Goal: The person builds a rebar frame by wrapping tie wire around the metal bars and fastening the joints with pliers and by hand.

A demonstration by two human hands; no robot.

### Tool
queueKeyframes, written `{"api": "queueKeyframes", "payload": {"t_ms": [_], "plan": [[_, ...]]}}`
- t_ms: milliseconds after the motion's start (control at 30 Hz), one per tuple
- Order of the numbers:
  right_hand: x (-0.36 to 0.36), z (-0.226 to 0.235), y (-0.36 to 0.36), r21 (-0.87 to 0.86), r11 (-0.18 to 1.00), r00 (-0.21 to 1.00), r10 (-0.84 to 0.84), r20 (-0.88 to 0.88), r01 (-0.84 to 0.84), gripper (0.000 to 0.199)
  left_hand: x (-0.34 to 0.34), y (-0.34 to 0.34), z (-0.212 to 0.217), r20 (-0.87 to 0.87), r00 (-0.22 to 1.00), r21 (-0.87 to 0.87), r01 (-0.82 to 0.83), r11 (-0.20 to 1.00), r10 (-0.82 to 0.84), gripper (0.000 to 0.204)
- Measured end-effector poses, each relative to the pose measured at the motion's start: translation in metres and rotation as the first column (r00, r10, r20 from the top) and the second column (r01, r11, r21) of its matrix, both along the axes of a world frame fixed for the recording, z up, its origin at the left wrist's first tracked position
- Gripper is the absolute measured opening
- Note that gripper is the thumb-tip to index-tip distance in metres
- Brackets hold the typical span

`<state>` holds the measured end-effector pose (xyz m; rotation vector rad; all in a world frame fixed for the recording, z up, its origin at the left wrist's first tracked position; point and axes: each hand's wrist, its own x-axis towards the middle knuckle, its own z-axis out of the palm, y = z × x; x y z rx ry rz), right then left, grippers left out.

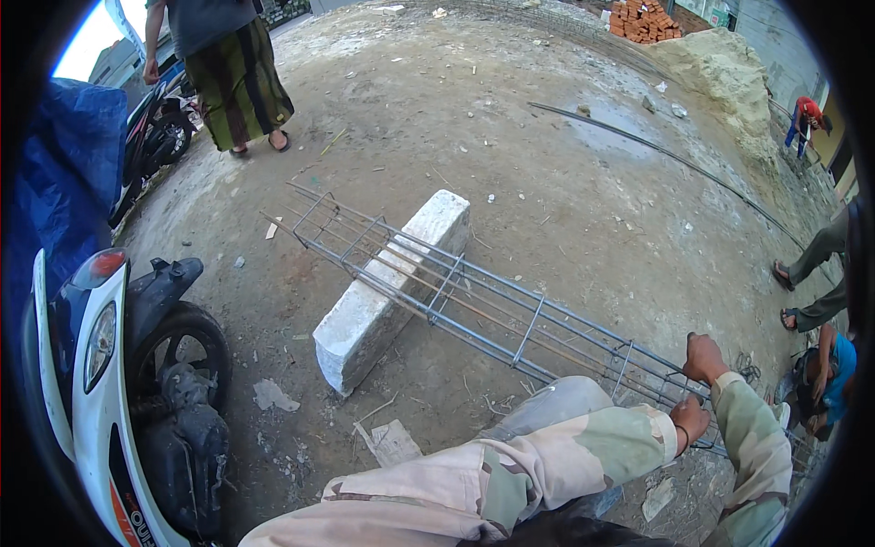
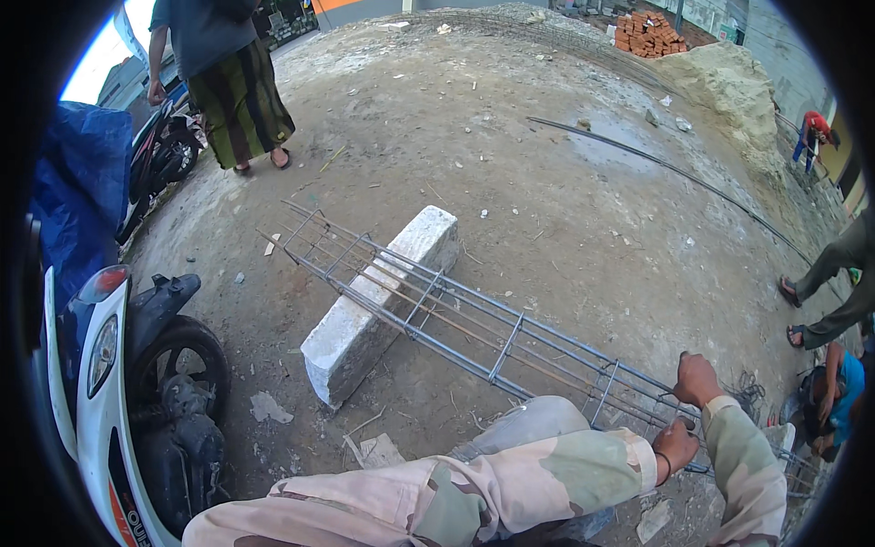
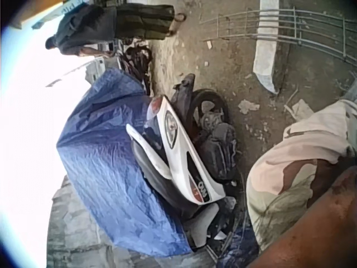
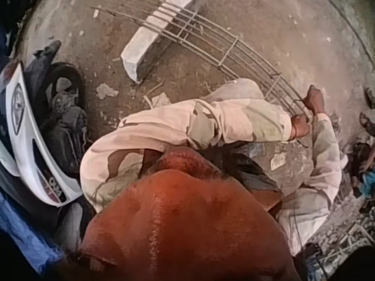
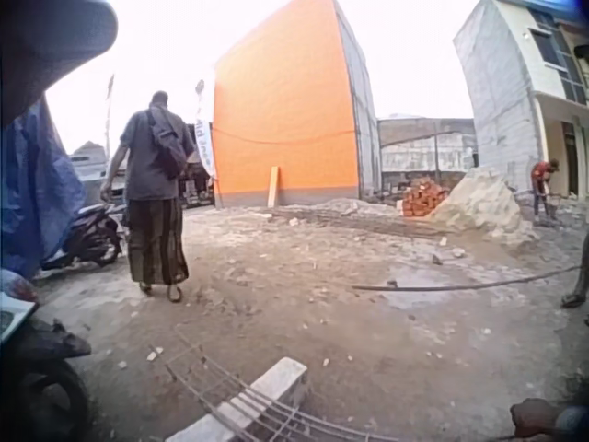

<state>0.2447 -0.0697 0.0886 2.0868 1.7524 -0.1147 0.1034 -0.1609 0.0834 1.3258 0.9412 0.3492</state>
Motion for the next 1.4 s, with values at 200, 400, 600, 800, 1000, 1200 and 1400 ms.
{"api": "queueKeyframes", "payload": {"t_ms": [200, 400, 600, 800, 1000, 1200, 1400], "plan": [[0.023, 0.001, 0.04, -0.597, 0.764, 0.961, 0.271, -0.045, -0.243, 0.031, 0.004, -0.006, 0.007, -0.022, 0.999, -0.149, 0.045, 0.988, -0.049, 0.039], [-0.062, 0.06, -0.029, 0.602, 0.698, 0.784, 0.593, -0.183, -0.388, 0.028, -0.022, 0.024, 0.016, 0.16, 0.924, -0.295, -0.292, 0.91, 0.348, 0.026], [-0.012, 0.059, -0.279, 0.422, 0.683, 0.789, -0.399, -0.466, 0.595, 0.024, -0.07, 0.082, 0.06, 0.297, 0.946, -0.326, -0.024, 0.945, 0.127, 0.047], [-0.107, -0.167, -0.511, -0.094, -0.01, -0.022, -0.992, -0.127, 0.996, 0.042, -0.084, 0.088, 0.074, 0.232, 0.969, -0.444, 0.026, 0.895, 0.087, 0.05], [-0.132, -0.234, -0.529, -0.202, -0.255, -0.282, -0.952, -0.117, 0.946, 0.039, -0.081, 0.045, 0.055, 0.173, 0.985, -0.345, 0.056, 0.937, 0.005, 0.046], [-0.128, -0.222, -0.528, -0.246, -0.267, -0.314, -0.933, -0.175, 0.932, 0.036, -0.063, 0.001, 0.032, 0.171, 0.985, -0.368, 0.087, 0.926, -0.024, 0.031], [-0.135, -0.181, -0.533, -0.336, -0.266, -0.394, -0.824, -0.406, 0.904, 0.032, -0.049, -0.026, 0.024, 0.185, 0.976, -0.37, 0.176, 0.912, -0.113, 0.025]]}}
